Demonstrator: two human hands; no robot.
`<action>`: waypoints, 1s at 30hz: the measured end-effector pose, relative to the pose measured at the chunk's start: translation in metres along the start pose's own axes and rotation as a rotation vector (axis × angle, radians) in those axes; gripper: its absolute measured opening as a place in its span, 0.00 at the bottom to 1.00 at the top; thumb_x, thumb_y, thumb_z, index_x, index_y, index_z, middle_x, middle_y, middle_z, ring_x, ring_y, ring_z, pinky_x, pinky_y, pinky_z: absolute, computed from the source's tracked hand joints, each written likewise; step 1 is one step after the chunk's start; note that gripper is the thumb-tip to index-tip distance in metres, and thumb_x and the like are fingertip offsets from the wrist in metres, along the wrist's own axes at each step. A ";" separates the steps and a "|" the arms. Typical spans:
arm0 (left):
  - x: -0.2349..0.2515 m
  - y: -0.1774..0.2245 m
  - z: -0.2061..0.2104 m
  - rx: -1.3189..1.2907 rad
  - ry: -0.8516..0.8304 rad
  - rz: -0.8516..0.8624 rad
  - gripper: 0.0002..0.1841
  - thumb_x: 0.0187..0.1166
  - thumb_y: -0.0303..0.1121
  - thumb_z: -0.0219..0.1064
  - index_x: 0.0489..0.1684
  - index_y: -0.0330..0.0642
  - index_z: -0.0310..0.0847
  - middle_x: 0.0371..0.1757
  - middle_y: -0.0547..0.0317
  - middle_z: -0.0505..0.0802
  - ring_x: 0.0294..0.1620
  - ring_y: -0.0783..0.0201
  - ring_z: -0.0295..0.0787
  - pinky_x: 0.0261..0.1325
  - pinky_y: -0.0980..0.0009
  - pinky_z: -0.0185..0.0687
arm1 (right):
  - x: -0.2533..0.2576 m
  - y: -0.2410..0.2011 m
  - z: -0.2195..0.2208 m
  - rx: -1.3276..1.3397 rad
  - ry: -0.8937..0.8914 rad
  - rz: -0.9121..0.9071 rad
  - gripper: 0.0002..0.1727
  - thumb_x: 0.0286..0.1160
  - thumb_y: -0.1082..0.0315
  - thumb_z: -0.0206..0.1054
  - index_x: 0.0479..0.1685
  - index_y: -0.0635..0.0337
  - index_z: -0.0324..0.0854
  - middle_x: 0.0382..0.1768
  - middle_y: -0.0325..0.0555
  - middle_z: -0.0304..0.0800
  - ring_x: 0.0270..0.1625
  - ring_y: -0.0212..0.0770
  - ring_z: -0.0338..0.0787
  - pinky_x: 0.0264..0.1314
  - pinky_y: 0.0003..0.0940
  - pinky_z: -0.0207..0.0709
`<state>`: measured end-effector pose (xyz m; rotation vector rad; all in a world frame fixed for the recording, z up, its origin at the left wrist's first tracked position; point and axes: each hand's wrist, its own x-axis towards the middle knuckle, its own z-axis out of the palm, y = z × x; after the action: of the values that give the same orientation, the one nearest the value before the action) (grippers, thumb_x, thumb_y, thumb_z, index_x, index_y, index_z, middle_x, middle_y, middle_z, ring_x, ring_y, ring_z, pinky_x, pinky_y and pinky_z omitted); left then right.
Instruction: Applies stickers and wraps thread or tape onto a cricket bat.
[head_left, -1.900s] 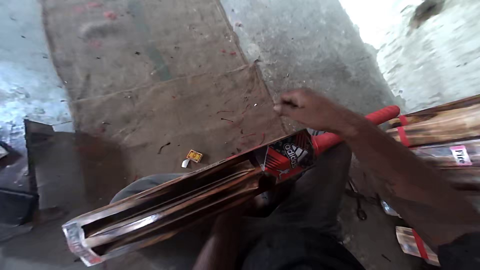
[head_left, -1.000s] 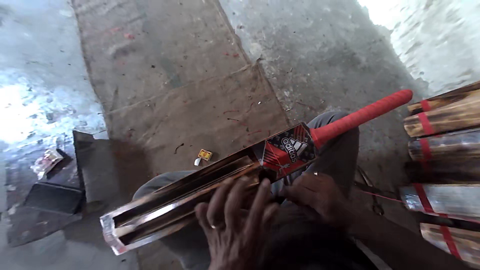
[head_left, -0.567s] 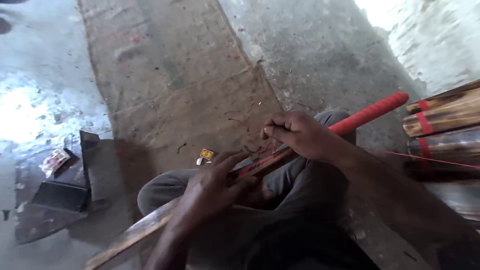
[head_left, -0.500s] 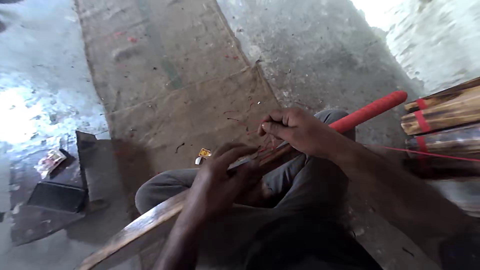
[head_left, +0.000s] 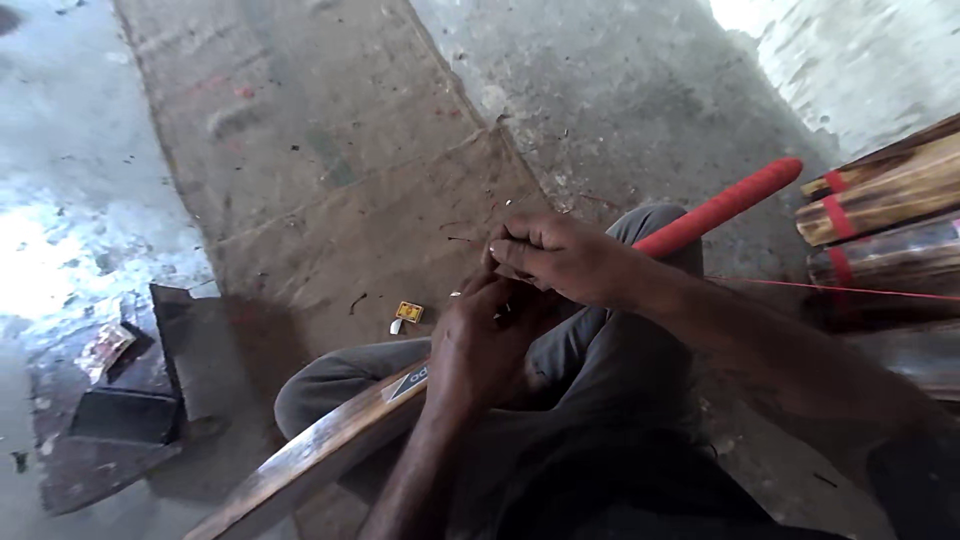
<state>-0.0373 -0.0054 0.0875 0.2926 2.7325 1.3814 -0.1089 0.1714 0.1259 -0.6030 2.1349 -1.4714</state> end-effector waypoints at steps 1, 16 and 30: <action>-0.003 0.001 0.002 0.031 0.004 -0.006 0.06 0.76 0.49 0.73 0.39 0.63 0.92 0.47 0.77 0.92 0.46 0.75 0.89 0.50 0.62 0.89 | 0.000 -0.005 0.000 0.060 0.007 -0.020 0.17 0.95 0.60 0.50 0.49 0.57 0.83 0.26 0.38 0.75 0.26 0.31 0.75 0.27 0.26 0.70; -0.016 0.008 0.011 0.125 0.043 0.015 0.07 0.80 0.49 0.70 0.48 0.68 0.92 0.47 0.80 0.89 0.43 0.78 0.86 0.41 0.69 0.86 | -0.156 0.045 0.104 0.628 0.425 0.383 0.17 0.89 0.59 0.61 0.72 0.42 0.81 0.35 0.44 0.82 0.24 0.35 0.74 0.25 0.27 0.70; -0.020 0.011 0.020 0.226 0.046 0.021 0.07 0.79 0.51 0.70 0.47 0.69 0.91 0.45 0.81 0.89 0.42 0.76 0.86 0.40 0.66 0.84 | -0.131 0.057 0.092 0.605 0.482 0.256 0.17 0.93 0.61 0.53 0.64 0.57 0.85 0.41 0.46 0.88 0.38 0.39 0.87 0.42 0.34 0.86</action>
<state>-0.0129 0.0131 0.0839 0.3063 2.9351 1.0957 0.0451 0.2009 0.0614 0.2581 1.8219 -2.1180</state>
